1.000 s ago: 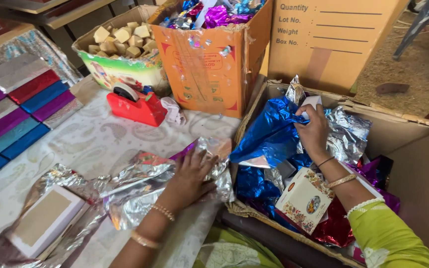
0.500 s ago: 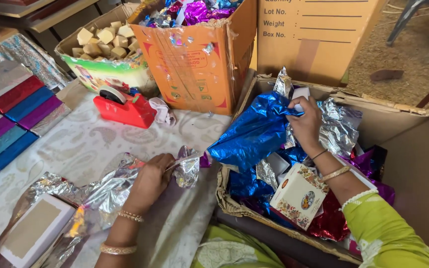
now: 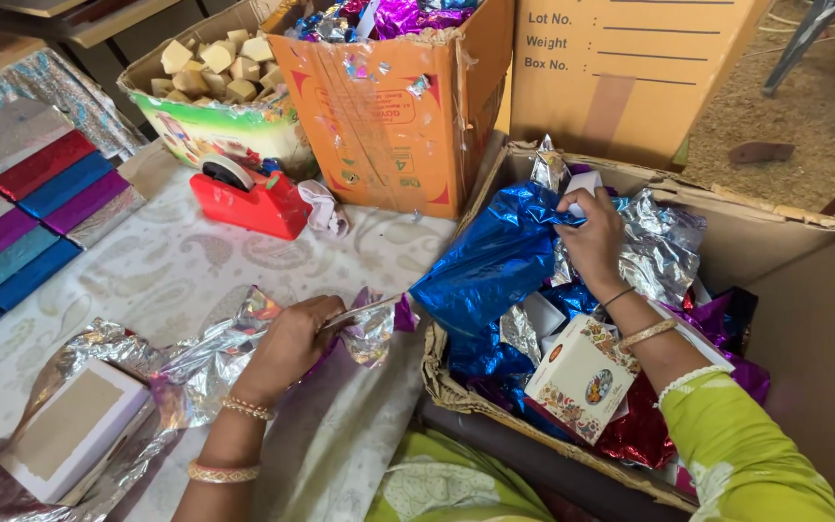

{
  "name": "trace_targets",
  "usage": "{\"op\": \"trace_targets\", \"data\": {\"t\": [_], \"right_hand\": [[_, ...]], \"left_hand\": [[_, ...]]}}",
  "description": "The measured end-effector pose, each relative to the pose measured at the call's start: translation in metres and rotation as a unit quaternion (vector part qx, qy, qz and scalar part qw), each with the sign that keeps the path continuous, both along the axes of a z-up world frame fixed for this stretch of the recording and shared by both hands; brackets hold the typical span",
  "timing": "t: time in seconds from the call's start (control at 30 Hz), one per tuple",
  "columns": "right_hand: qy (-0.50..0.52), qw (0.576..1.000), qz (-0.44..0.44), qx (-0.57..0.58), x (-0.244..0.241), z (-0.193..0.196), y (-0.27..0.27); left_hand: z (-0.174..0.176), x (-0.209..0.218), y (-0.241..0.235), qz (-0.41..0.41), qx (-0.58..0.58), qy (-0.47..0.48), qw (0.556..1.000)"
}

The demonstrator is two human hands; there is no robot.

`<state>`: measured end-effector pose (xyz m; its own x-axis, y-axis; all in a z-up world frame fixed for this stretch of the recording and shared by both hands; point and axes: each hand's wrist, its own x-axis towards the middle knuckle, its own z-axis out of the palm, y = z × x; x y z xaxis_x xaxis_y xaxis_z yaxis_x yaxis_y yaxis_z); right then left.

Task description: The person is wrapping boxes and items with decorative paper and foil.

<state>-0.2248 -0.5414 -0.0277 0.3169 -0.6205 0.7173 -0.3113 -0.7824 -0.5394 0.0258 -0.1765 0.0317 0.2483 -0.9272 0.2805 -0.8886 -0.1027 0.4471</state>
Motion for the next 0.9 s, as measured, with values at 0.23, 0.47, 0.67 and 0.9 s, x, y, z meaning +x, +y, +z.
{"op": "trace_targets", "data": {"t": [0.23,0.47,0.67,0.9], "right_hand": [[0.196,0.978,0.066,0.020,0.000,-0.012,-0.031],[0.323,0.937,0.037,-0.128,0.011,0.048,0.033],[0.156,0.939,0.293,-0.092,0.049,0.047,0.073],[0.159,0.880,0.427,-0.134,0.093,-0.003,0.056]], "left_hand": [[-0.002,-0.025,-0.012,-0.029,-0.017,-0.012,0.999],[0.002,-0.043,-0.030,-0.034,-0.051,-0.047,0.997],[-0.002,-0.051,-0.047,-0.011,-0.086,-0.062,0.994],[-0.020,-0.043,-0.048,0.020,-0.133,0.001,0.991]]}}
